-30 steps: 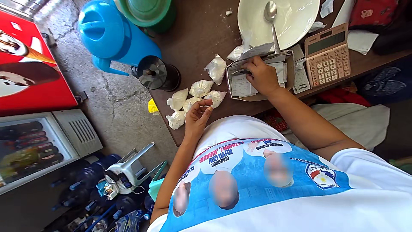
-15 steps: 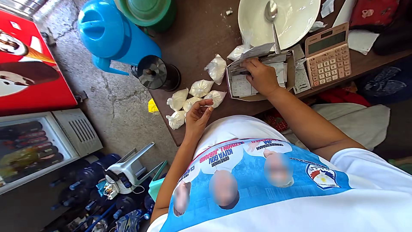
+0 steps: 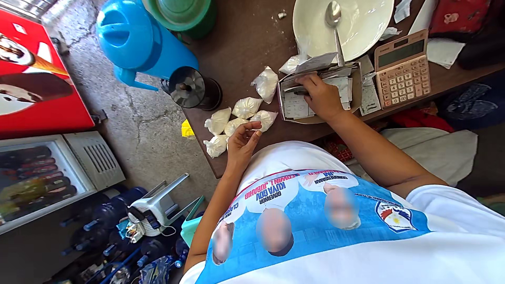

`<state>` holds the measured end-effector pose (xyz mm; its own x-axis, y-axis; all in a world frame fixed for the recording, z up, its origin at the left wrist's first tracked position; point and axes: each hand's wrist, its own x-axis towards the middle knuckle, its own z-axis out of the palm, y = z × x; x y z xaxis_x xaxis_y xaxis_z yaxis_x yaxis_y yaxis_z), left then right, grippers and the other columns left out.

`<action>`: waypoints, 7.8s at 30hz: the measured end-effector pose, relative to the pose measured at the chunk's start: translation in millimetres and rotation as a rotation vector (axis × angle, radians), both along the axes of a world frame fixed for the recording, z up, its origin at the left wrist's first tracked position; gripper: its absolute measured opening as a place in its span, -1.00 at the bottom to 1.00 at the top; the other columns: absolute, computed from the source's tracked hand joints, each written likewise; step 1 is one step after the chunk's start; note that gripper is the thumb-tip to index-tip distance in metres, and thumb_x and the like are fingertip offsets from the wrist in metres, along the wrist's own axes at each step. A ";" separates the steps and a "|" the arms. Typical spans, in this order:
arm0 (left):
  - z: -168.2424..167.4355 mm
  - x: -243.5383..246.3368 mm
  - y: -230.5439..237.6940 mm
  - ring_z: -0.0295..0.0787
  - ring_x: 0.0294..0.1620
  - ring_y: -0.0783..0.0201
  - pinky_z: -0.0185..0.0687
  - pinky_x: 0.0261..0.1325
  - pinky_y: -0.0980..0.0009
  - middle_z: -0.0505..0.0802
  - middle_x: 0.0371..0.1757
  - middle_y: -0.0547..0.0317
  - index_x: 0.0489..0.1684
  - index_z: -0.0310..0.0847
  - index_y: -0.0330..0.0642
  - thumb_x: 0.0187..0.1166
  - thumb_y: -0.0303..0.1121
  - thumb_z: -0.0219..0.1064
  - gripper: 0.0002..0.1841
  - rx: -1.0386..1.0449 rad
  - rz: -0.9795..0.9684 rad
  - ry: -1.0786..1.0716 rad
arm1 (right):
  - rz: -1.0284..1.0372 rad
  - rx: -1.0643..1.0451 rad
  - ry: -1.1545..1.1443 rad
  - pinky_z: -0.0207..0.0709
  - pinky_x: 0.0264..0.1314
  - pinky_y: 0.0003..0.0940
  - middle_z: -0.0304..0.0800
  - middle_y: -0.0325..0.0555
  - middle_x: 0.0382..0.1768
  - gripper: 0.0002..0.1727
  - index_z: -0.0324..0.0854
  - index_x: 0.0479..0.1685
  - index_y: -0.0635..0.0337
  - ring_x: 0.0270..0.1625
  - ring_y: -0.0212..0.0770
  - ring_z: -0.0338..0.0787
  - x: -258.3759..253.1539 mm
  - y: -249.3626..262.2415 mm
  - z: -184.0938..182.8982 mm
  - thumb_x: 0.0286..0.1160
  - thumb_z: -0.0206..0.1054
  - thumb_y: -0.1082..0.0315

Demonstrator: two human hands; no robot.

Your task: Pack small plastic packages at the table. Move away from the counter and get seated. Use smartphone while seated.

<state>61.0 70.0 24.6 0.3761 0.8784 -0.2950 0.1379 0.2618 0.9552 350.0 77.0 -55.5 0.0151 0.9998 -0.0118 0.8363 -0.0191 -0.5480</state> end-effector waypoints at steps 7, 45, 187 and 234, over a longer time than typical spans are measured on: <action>0.7 1.7 0.2 0.84 -0.02 0.38 0.78 0.14 0.40 0.85 0.15 0.13 0.24 0.62 -0.35 0.61 -0.55 0.29 -0.72 0.002 -0.005 0.000 | 0.034 -0.006 0.037 0.70 -0.14 0.27 0.63 0.04 0.56 -0.74 0.75 0.10 0.30 0.05 0.28 0.90 8.9 -14.4 -4.0 0.54 0.26 0.60; 2.6 -0.6 1.5 0.83 -0.01 0.38 0.78 0.15 0.39 0.84 0.15 0.13 0.24 0.62 -0.36 0.60 -0.56 0.29 -0.72 0.007 0.010 0.001 | -0.025 -0.045 -0.069 0.66 -0.24 0.30 0.68 0.37 0.20 -0.48 0.60 0.52 0.15 -0.12 0.40 0.83 4.1 8.2 -0.3 0.55 0.22 0.60; -2.9 2.3 5.8 0.84 -0.01 0.36 0.78 0.15 0.38 0.84 0.15 0.12 0.24 0.63 -0.35 0.61 -0.55 0.31 -0.72 -0.016 0.014 0.024 | -0.061 0.053 0.004 0.70 -0.13 0.26 0.58 0.17 0.54 -0.59 0.67 0.34 0.24 0.06 0.33 0.85 44.6 -13.6 -9.4 0.51 0.26 0.61; -0.6 -0.3 0.0 0.83 0.03 0.38 0.77 0.20 0.38 0.84 0.18 0.19 0.27 0.62 -0.29 0.65 -0.52 0.28 -0.73 -0.007 -0.030 0.025 | 0.053 -0.120 0.222 0.50 0.32 0.28 0.86 0.18 0.07 -0.74 0.78 0.13 0.27 0.17 0.22 0.80 14.3 -48.5 17.2 0.63 0.33 0.36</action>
<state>60.7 70.0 24.1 0.3945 0.8647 -0.3108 0.1694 0.2640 0.9495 364.3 28.5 -38.2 -0.0537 0.9903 -0.1280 0.6972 -0.0546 -0.7148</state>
